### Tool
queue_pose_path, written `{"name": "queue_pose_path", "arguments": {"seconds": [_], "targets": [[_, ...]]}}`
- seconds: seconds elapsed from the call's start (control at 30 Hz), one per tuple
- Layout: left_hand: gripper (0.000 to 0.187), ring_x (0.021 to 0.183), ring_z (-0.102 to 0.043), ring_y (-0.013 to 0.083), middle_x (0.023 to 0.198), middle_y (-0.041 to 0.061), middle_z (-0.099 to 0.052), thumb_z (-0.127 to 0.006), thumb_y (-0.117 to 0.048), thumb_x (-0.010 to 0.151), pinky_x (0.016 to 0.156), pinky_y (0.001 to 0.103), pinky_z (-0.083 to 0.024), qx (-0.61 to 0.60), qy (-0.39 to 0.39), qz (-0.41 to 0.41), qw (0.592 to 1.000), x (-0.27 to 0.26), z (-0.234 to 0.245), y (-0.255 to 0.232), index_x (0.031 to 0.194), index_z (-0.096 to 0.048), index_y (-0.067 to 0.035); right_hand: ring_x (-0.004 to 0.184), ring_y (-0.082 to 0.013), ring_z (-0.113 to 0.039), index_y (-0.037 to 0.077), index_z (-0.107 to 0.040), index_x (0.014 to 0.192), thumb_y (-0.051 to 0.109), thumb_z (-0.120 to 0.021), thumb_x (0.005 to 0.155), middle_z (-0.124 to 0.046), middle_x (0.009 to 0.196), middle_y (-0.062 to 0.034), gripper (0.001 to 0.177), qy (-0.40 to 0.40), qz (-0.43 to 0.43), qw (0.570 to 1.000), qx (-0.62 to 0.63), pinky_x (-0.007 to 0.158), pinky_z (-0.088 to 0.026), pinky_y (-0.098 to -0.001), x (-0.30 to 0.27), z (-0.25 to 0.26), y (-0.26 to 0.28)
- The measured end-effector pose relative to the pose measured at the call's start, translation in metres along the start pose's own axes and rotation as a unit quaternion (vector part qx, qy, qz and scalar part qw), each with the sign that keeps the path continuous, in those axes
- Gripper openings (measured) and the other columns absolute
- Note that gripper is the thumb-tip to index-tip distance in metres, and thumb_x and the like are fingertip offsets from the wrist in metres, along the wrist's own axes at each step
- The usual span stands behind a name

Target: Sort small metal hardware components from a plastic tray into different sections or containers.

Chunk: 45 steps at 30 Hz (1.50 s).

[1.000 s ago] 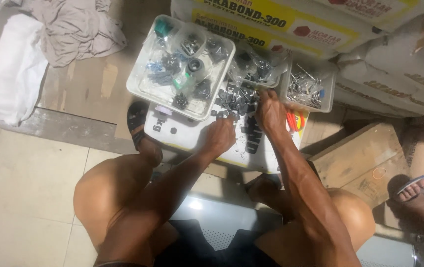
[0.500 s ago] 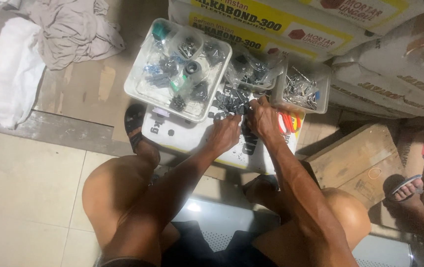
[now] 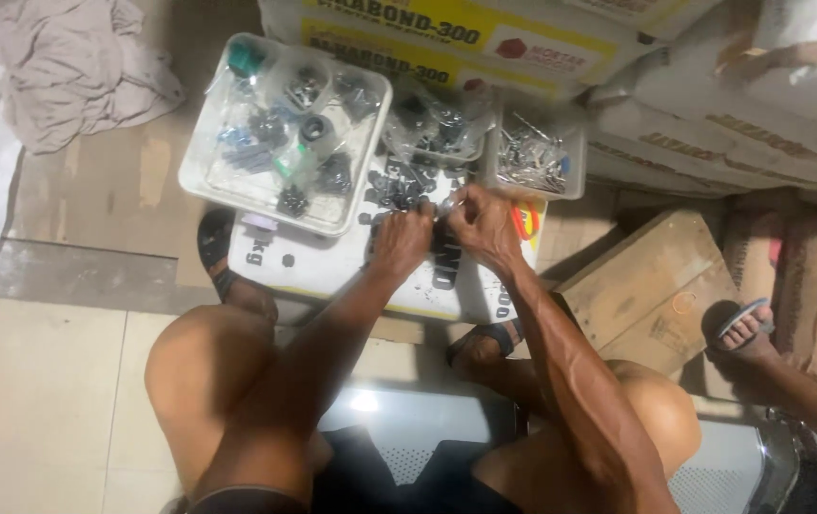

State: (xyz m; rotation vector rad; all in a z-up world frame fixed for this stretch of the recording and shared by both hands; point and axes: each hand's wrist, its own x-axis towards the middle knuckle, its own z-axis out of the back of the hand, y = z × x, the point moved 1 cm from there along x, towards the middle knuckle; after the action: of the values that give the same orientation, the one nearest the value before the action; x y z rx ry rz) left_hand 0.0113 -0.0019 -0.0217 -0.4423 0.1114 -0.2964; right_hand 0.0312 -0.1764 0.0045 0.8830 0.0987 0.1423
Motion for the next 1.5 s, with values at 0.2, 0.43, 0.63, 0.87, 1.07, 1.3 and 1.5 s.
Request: {"name": "queue_pose_path", "arguments": {"seconds": [0.2, 0.43, 0.63, 0.87, 1.07, 1.3, 1.5], "targets": [[0.014, 0.068, -0.076, 0.0359, 0.075, 0.012, -0.072, -0.056, -0.012, 0.091, 0.06, 0.049, -0.059, -0.055, -0.036, 0.023, 0.998, 0.002, -0.018, 0.007, 0.098, -0.069, -0.011, 0.066, -0.0076, -0.064, 0.005, -0.071, 0.108, 0.0, -0.071, 0.08, -0.073, 0.077, -0.0057, 0.029, 0.1, -0.078, 0.958, 0.259, 0.065, -0.055, -0.0203, -0.017, 0.036, 0.057], [0.014, 0.075, -0.071, 0.046, 0.084, 0.019, -0.064, -0.058, -0.012, 0.093, 0.066, 0.057, -0.058, -0.173, -0.123, 0.079, 0.974, -0.012, 0.04, -0.018, 0.087, -0.068, -0.004, 0.072, -0.0101, -0.07, 0.003, -0.073, 0.111, -0.001, -0.069, 0.09, -0.077, 0.085, -0.0088, 0.022, 0.08, -0.062, 0.961, 0.258, 0.063, -0.058, -0.023, -0.015, 0.037, 0.075], [0.01, 0.067, -0.074, 0.0292, 0.079, 0.011, -0.076, -0.066, -0.011, 0.09, 0.06, 0.037, -0.056, -0.417, -0.191, 0.199, 0.866, -0.009, 0.055, 0.005, 0.092, -0.075, -0.009, 0.072, -0.01, -0.064, 0.006, -0.061, 0.131, 0.001, -0.069, 0.092, -0.072, 0.085, -0.0075, 0.04, 0.109, -0.057, 0.96, 0.25, 0.063, -0.055, -0.022, -0.01, 0.053, 0.107], [0.014, 0.046, -0.067, 0.0141, 0.075, 0.011, -0.076, -0.067, -0.01, 0.089, 0.047, 0.027, -0.053, -0.52, -0.142, 0.231, 0.81, -0.024, 0.095, -0.006, 0.097, -0.076, -0.004, 0.082, -0.0117, -0.064, 0.004, -0.065, 0.135, -0.002, -0.063, 0.094, -0.076, 0.088, -0.0071, 0.041, 0.184, -0.023, 0.963, 0.193, 0.077, -0.055, -0.0276, -0.014, 0.046, 0.122], [0.013, 0.046, -0.066, 0.0148, 0.074, 0.013, -0.075, -0.065, -0.005, 0.09, 0.046, 0.026, -0.051, -0.553, -0.165, 0.21, 0.789, -0.016, 0.082, -0.004, 0.098, -0.075, 0.0, 0.085, -0.013, -0.068, 0.005, -0.066, 0.134, -0.001, -0.064, 0.095, -0.077, 0.089, -0.0075, 0.039, 0.203, -0.031, 0.957, 0.204, 0.082, -0.057, -0.0295, -0.01, 0.049, 0.123], [0.014, 0.051, -0.067, 0.0148, 0.073, 0.015, -0.073, -0.063, 0.001, 0.09, 0.049, 0.026, -0.053, -0.563, -0.159, 0.143, 0.799, -0.011, 0.077, -0.013, 0.099, -0.074, 0.002, 0.083, -0.0132, -0.068, 0.001, -0.065, 0.127, -0.002, -0.069, 0.093, -0.076, 0.09, -0.0078, 0.034, 0.176, -0.053, 0.958, 0.22, 0.081, -0.057, -0.0294, -0.009, 0.049, 0.102], [0.012, 0.053, -0.068, 0.0154, 0.074, 0.019, -0.074, -0.063, 0.003, 0.092, 0.042, 0.026, -0.054, -0.545, -0.124, 0.098, 0.824, -0.006, 0.056, -0.016, 0.097, -0.074, 0.002, 0.074, -0.0185, -0.07, 0.01, -0.066, 0.11, 0.01, -0.075, 0.093, -0.075, 0.078, -0.0056, 0.02, 0.109, 0.0, 0.988, 0.112, 0.071, -0.056, -0.0347, -0.004, 0.038, 0.094]]}}
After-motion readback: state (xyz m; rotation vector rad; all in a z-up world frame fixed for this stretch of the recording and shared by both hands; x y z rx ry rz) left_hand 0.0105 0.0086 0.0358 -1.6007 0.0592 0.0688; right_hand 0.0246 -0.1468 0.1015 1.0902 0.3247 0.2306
